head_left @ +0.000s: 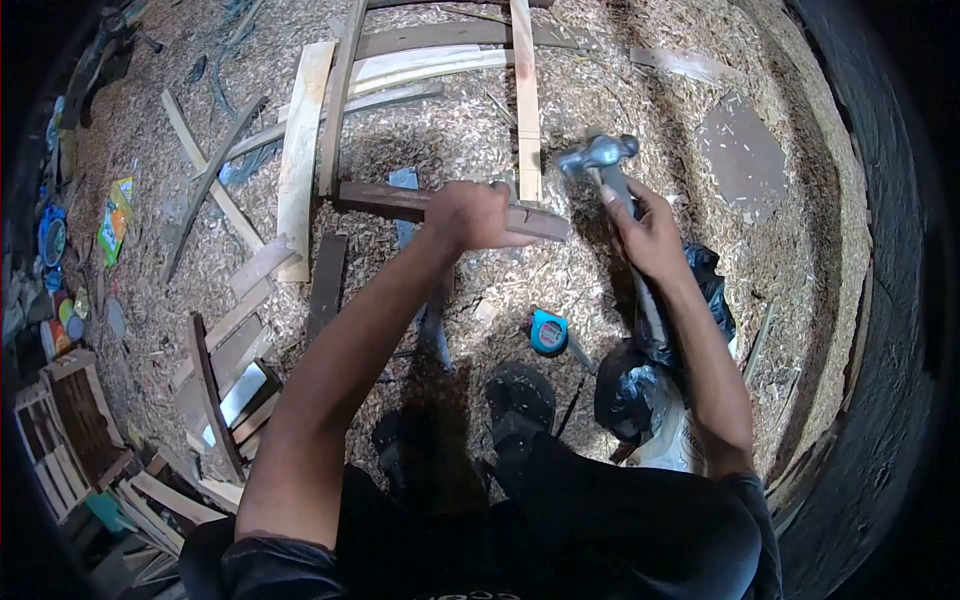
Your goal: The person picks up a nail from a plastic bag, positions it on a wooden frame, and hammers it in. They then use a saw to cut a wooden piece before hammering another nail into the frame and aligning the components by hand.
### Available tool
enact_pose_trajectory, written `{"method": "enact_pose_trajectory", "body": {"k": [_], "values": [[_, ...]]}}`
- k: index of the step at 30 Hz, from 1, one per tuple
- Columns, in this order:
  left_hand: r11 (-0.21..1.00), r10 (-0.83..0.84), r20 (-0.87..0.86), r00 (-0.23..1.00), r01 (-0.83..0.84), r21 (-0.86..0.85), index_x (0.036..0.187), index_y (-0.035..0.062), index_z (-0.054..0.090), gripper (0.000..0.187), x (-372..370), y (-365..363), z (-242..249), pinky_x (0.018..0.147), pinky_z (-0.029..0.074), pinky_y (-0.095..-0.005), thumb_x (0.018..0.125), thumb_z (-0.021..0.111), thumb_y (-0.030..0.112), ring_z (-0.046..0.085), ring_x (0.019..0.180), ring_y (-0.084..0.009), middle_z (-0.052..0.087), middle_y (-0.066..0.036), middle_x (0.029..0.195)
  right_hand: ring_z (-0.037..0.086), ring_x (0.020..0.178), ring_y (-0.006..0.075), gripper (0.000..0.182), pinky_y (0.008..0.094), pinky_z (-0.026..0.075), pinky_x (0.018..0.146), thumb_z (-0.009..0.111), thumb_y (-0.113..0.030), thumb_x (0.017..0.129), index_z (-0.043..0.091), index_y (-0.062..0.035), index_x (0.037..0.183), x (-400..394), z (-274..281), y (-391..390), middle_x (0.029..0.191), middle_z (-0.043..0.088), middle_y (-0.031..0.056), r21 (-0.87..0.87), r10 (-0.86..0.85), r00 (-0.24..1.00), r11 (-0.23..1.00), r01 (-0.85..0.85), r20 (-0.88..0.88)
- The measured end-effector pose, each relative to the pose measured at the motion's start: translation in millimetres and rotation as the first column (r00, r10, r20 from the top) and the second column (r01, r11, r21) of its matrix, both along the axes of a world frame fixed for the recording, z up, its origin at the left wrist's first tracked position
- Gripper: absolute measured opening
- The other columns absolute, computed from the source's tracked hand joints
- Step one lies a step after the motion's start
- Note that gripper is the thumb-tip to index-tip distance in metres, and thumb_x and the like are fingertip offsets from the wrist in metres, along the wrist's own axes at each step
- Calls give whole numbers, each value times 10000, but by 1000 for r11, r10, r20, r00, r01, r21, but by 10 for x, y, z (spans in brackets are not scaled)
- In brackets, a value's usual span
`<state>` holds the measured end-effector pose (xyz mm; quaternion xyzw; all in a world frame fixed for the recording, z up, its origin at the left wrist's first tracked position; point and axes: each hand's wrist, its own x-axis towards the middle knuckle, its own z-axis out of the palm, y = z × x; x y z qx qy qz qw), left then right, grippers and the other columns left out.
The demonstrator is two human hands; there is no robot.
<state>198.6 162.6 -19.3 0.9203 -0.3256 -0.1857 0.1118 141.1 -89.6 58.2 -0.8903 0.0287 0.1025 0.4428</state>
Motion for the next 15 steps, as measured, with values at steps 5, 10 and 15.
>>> {"method": "enact_pose_trajectory", "body": {"k": [5, 10, 15], "values": [[1000, -3, -36, 999, 2, -6, 920, -19, 707, 906, 3, 16, 51, 680, 603, -443, 733, 583, 858, 738, 747, -327, 743, -177, 812, 701, 970, 269, 499, 403, 531, 890, 643, -361, 1003, 627, 33, 1310, -246, -220, 54, 1061, 733, 231, 7, 99, 995, 995, -99, 30], [998, -9, -113, 994, 15, 53, 917, -10, 722, 893, 43, -13, 138, 707, 601, -455, 736, 580, 853, 740, 774, -328, 746, -192, 851, 680, 857, 226, 485, 407, 540, 804, 656, -347, 999, 637, 40, 1291, -108, -48, 39, 939, 725, 158, 37, -200, 955, 976, 213, -219], [998, -47, -49, 998, 45, -40, 958, -42, 678, 966, 37, 34, -19, 638, 594, -481, 716, 579, 888, 727, 674, -336, 710, -212, 735, 676, 876, 217, 471, 373, 535, 832, 679, -331, 983, 645, 46, 1263, -219, -60, 16, 976, 729, 198, -81, 97, 995, 992, -99, -27]]}}
